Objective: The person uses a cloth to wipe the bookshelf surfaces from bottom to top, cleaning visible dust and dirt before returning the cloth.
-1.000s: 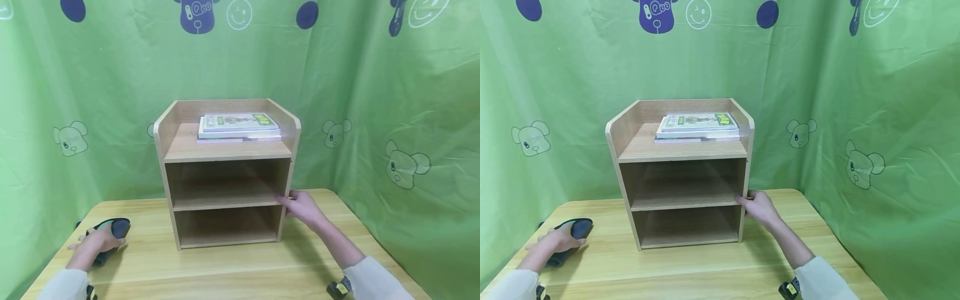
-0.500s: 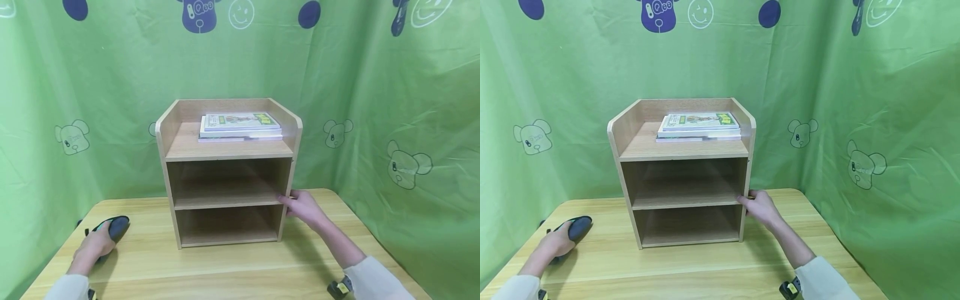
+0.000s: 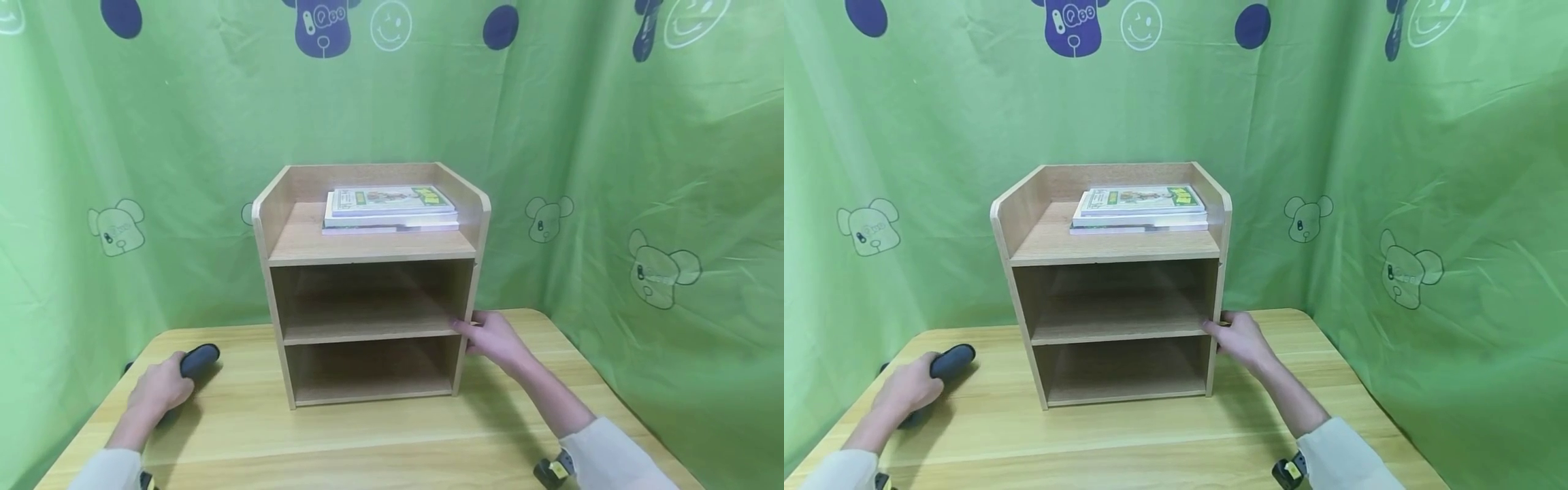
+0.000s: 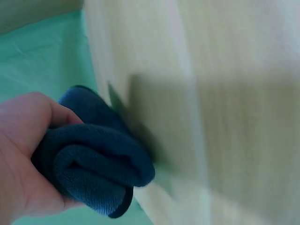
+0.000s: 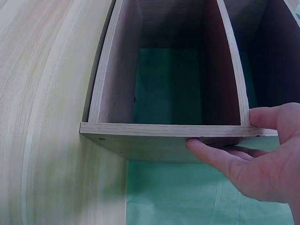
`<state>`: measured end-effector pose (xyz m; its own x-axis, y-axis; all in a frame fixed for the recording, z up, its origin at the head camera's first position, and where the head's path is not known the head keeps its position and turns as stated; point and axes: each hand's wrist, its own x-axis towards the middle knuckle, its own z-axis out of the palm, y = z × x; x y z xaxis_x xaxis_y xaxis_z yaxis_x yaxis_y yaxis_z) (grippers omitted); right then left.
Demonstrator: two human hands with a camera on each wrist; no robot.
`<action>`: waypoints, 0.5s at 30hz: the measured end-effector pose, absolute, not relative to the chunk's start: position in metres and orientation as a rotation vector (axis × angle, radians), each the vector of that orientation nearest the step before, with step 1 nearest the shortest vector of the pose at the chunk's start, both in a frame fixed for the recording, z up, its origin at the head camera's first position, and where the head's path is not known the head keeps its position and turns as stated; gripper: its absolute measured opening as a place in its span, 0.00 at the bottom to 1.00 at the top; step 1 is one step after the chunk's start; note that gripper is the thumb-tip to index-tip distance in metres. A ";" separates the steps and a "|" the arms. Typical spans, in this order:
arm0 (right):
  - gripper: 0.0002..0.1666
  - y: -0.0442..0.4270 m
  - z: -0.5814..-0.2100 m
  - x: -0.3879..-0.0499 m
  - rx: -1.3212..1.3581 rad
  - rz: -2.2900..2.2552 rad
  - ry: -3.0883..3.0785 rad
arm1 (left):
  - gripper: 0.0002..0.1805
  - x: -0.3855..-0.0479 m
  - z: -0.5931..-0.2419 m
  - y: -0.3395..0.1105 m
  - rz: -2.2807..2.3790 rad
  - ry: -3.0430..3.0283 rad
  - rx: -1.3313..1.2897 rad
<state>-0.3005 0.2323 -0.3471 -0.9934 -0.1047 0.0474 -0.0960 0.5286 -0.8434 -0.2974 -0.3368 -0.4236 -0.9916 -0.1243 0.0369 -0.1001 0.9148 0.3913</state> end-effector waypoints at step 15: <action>0.40 0.233 -0.347 -0.301 -0.178 -1.481 2.753 | 0.34 -0.284 -0.327 -0.284 -0.878 -2.699 -0.049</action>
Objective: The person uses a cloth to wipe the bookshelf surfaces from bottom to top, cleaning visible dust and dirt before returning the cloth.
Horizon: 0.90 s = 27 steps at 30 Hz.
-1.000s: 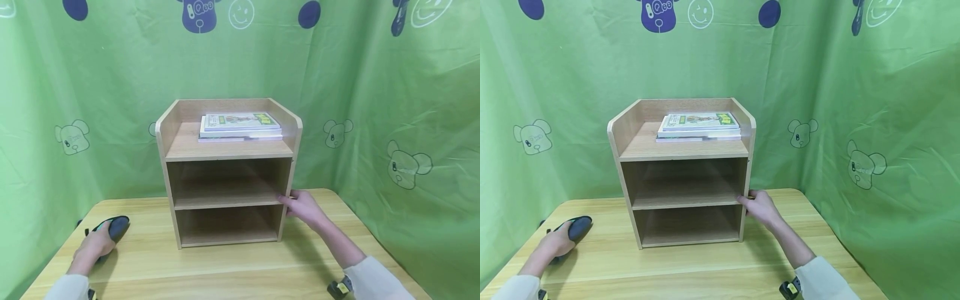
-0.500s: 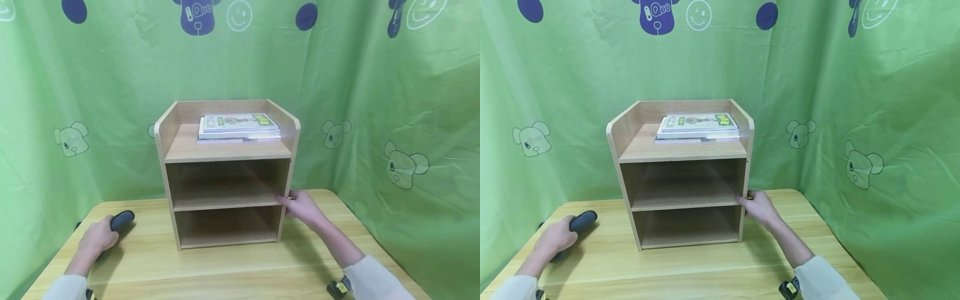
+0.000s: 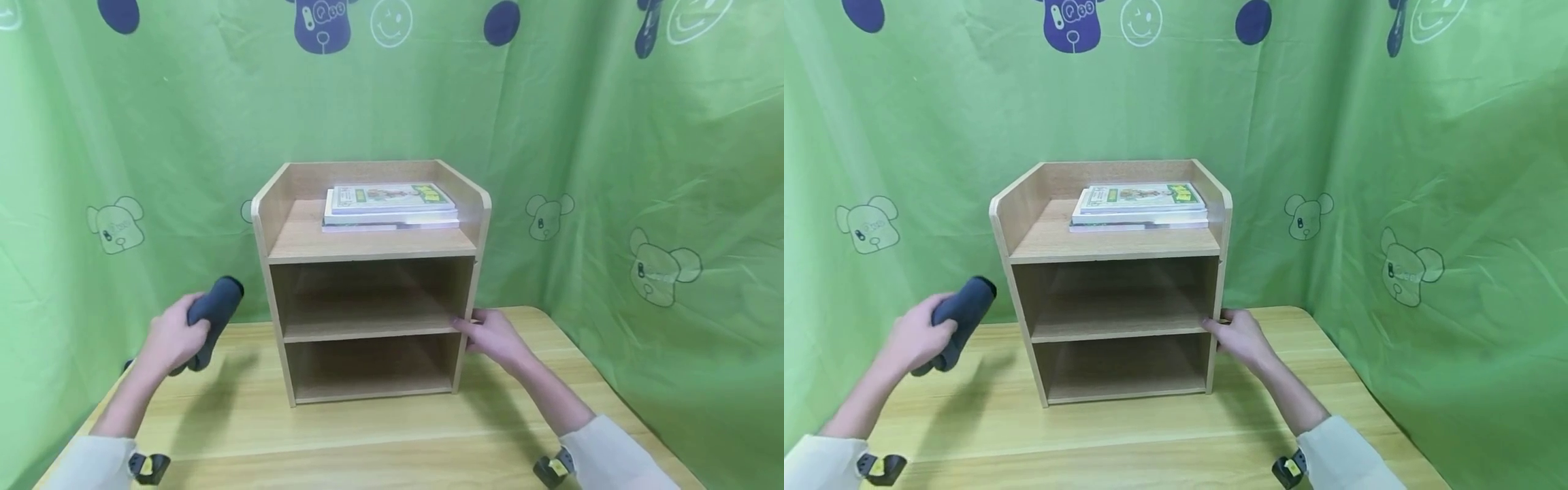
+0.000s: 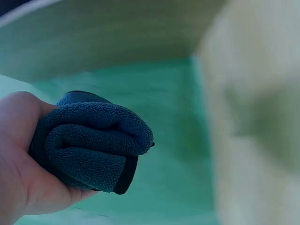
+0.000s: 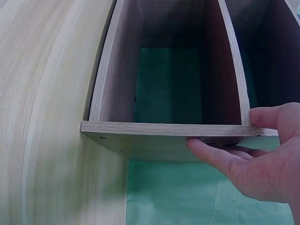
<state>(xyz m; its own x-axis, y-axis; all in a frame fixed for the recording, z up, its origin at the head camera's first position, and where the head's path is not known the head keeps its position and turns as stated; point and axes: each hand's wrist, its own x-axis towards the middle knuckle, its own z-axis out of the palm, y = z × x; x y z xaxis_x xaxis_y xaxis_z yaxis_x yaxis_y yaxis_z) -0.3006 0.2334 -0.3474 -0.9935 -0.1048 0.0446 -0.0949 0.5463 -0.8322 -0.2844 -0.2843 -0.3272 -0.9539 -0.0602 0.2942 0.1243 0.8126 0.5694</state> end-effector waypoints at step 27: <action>0.37 0.232 -0.348 -0.300 -0.183 -1.486 2.774 | 0.43 -0.211 -0.211 -0.120 -0.564 -1.893 -0.835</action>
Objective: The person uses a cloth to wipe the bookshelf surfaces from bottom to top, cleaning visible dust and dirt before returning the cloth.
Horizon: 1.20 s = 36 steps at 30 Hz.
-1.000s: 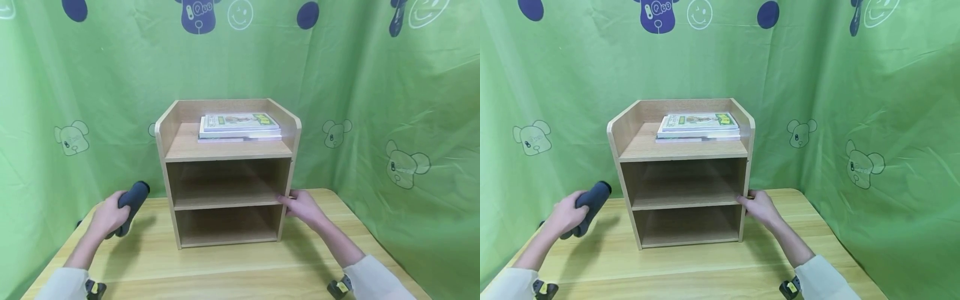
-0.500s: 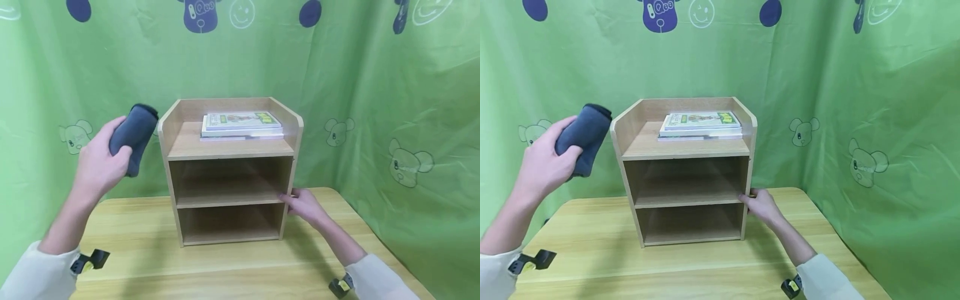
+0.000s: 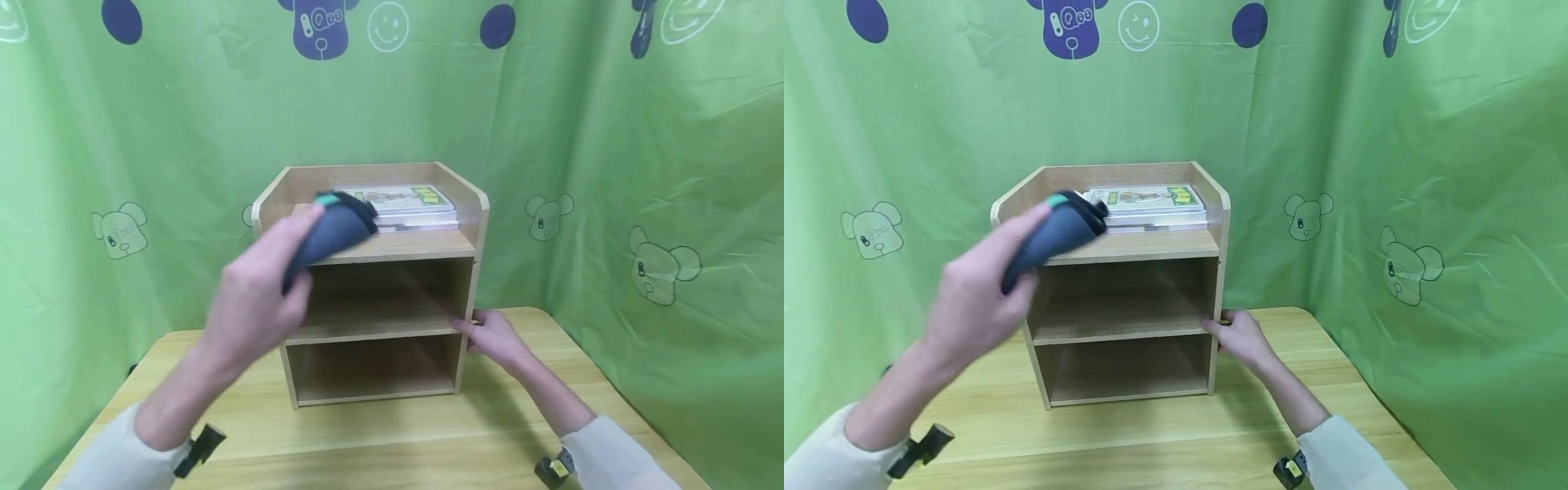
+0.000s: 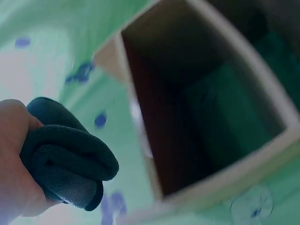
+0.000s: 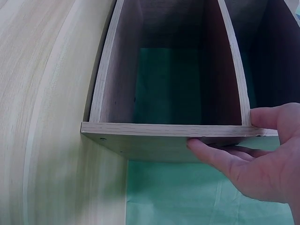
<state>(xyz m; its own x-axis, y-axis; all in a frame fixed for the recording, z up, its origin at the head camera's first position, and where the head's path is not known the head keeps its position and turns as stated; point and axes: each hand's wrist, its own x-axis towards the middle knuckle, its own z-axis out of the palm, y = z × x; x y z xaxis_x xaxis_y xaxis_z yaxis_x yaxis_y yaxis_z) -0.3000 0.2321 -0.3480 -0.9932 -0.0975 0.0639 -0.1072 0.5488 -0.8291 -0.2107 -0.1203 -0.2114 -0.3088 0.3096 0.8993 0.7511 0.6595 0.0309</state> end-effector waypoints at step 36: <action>0.38 0.234 -0.352 -0.301 0.232 1.460 -2.736 | 0.42 -0.276 -0.448 -0.085 0.394 -2.563 -0.814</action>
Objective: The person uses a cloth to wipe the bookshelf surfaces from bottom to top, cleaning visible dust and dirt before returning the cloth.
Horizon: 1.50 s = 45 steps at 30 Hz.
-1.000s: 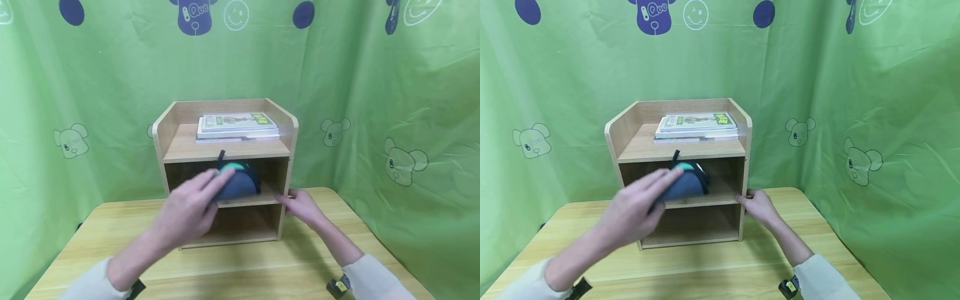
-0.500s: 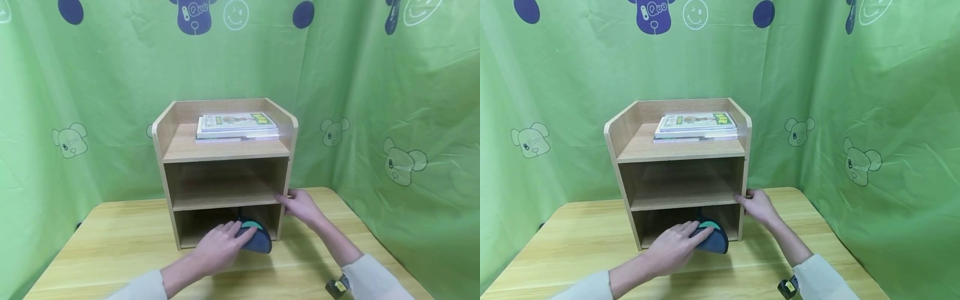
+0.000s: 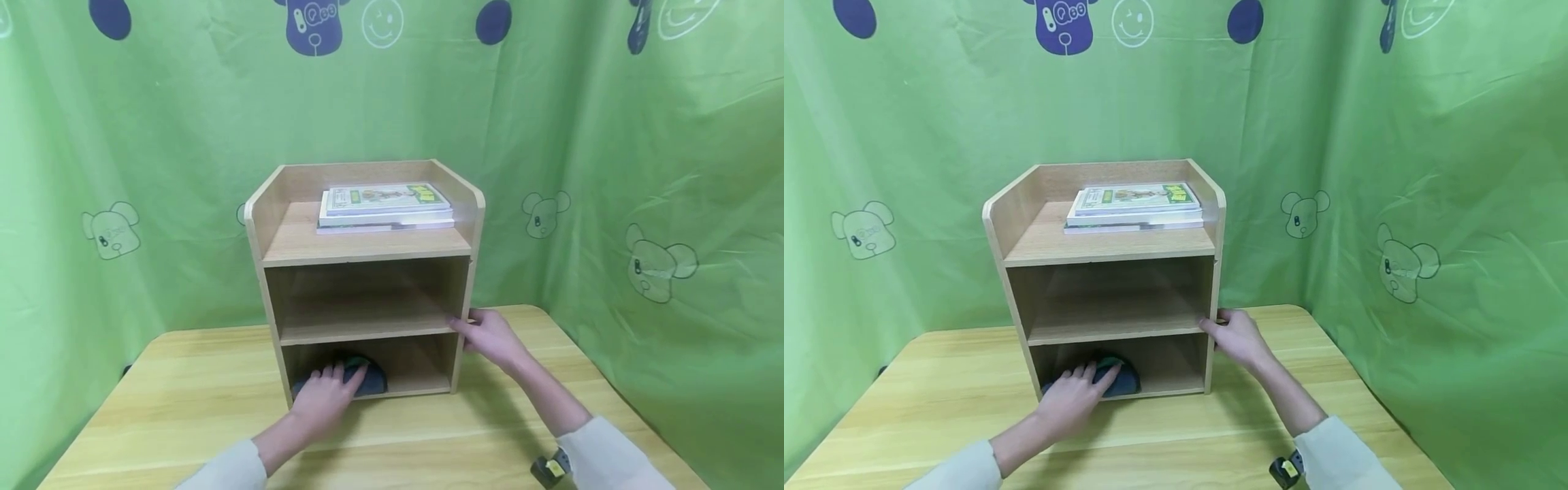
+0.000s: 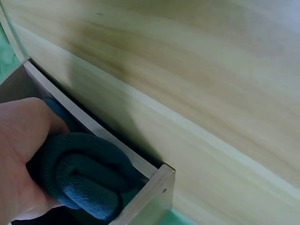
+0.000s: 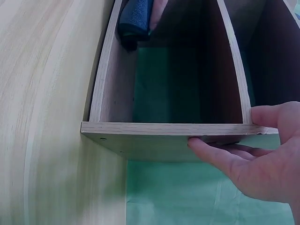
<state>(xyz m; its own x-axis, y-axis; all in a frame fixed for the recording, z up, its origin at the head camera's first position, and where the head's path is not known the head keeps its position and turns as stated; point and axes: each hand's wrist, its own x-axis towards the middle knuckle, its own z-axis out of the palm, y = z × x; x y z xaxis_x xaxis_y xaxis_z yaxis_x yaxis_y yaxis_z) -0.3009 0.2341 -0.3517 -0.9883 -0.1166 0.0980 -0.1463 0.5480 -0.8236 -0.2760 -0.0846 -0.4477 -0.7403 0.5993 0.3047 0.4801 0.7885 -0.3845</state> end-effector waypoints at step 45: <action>0.37 0.236 -0.355 -0.303 0.229 1.405 -2.749 | 0.47 -0.269 -0.449 0.033 -0.163 -2.967 -0.561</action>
<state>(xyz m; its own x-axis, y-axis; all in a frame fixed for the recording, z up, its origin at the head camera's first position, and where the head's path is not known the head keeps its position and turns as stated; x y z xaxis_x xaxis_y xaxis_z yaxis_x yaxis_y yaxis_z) -0.3033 0.2355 -0.3548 -0.9881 -0.1106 0.1073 -0.1518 0.5772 -0.8024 -0.2693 0.0334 -0.4487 -0.9244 0.3567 0.1351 0.3693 0.9256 0.0834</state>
